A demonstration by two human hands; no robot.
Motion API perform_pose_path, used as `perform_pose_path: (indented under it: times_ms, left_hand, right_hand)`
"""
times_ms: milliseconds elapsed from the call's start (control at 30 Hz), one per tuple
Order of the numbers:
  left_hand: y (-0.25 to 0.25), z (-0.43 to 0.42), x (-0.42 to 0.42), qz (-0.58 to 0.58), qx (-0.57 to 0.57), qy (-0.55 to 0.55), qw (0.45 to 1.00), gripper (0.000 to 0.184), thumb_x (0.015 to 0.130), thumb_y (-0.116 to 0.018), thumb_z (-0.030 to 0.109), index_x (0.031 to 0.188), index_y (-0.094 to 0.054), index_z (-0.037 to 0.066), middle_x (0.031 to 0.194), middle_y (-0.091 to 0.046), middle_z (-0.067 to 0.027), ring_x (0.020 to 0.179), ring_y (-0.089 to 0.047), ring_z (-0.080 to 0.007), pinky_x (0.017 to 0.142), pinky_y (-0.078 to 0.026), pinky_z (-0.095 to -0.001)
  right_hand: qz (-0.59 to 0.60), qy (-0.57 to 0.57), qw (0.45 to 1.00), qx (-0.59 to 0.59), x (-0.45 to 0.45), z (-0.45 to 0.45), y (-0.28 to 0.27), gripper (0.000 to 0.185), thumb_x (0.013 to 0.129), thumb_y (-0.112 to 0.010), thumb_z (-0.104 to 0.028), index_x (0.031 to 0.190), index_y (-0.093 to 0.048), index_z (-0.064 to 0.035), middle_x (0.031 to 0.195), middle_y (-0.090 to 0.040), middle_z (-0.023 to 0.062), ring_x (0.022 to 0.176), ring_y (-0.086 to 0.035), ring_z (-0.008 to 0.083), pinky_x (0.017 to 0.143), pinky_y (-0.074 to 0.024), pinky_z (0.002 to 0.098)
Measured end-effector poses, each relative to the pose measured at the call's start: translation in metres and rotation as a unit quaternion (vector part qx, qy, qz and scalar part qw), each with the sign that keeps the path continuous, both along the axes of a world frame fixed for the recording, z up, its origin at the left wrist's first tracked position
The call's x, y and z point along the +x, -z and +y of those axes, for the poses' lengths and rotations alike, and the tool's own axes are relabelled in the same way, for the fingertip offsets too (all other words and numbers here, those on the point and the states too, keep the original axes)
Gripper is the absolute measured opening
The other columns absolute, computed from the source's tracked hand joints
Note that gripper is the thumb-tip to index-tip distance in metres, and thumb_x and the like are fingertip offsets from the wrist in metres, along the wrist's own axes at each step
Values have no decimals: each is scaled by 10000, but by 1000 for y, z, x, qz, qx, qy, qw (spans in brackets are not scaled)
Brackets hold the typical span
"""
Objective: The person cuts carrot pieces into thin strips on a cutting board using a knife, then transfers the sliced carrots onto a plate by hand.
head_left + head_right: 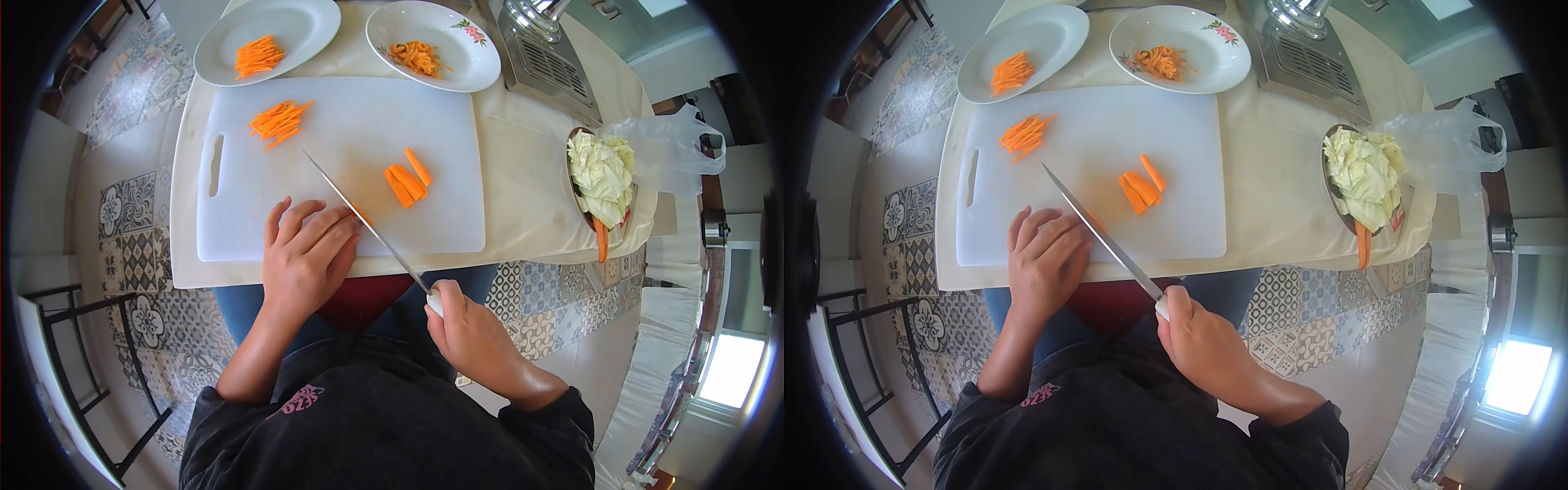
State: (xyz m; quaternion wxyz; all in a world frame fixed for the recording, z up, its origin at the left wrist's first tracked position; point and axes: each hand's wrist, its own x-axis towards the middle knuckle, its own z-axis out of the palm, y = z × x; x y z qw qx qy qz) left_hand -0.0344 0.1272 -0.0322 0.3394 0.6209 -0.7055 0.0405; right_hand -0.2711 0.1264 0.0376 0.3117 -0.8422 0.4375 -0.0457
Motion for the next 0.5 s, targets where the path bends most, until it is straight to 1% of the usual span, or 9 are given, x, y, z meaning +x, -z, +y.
perform_pose_path:
  times_ms: [33, 133, 267, 333, 433, 500]
  left_hand:
    - [0, 0, 0, -1, 4, -2, 1000, 223, 786, -765, 142, 1002, -728, 178, 1103, -697, 53, 1095, -611, -206, 1068, -386, -482]
    - [-5, -2, -2, 5, -5, 0, 1000, 202, 748, -781, 93, 937, -721, 133, 1054, -702, 13, 1057, -624, -239, 1037, -402, -493]
    - [-4, -1, -1, 6, 3, 1, 1000, 203, 753, -776, 99, 945, -717, 133, 1054, -704, 13, 1071, -619, -240, 1044, -396, -498]
    - [-4, -1, -1, 7, 6, 2, 1000, 205, 754, -776, 98, 947, -716, 132, 1058, -705, 12, 1076, -618, -240, 1049, -392, -499]
    - [-4, -1, -1, 9, 7, 1, 1000, 205, 753, -776, 100, 946, -717, 134, 1067, -707, 18, 1080, -617, -241, 1054, -388, -500]
    - [-3, -1, 0, 1, 12, -3, 1000, 208, 779, -765, 133, 979, -723, 173, 1092, -700, 52, 1093, -611, -209, 1072, -375, -483]
  right_hand:
    - [-4, 0, 1000, 1, 0, 0, 0, 182, 982, -548, -108, 1000, -408, 7, 768, -612, 221, 662, -634, 424, 553, -513, 481]
    - [1, -4, 1000, 5, 1, -2, 2, 189, 984, -547, -111, 974, -401, 8, 715, -598, 223, 626, -626, 424, 524, -502, 481]
    - [1, -5, 1000, 6, 2, -4, 5, 201, 994, -535, -122, 960, -390, 13, 651, -584, 225, 585, -616, 426, 497, -490, 482]
    - [16, -3, 1000, 26, 4, -5, 1, 203, 999, -526, -127, 961, -385, 14, 651, -588, 228, 591, -618, 429, 501, -491, 486]
    - [25, 5, 999, 48, 8, -6, -4, 206, 1004, -517, -130, 964, -379, 17, 653, -592, 233, 590, -616, 434, 504, -489, 497]
    - [26, 10, 998, 59, 10, -7, -6, 206, 1005, -513, -129, 967, -377, 20, 654, -594, 235, 588, -615, 438, 504, -488, 504]
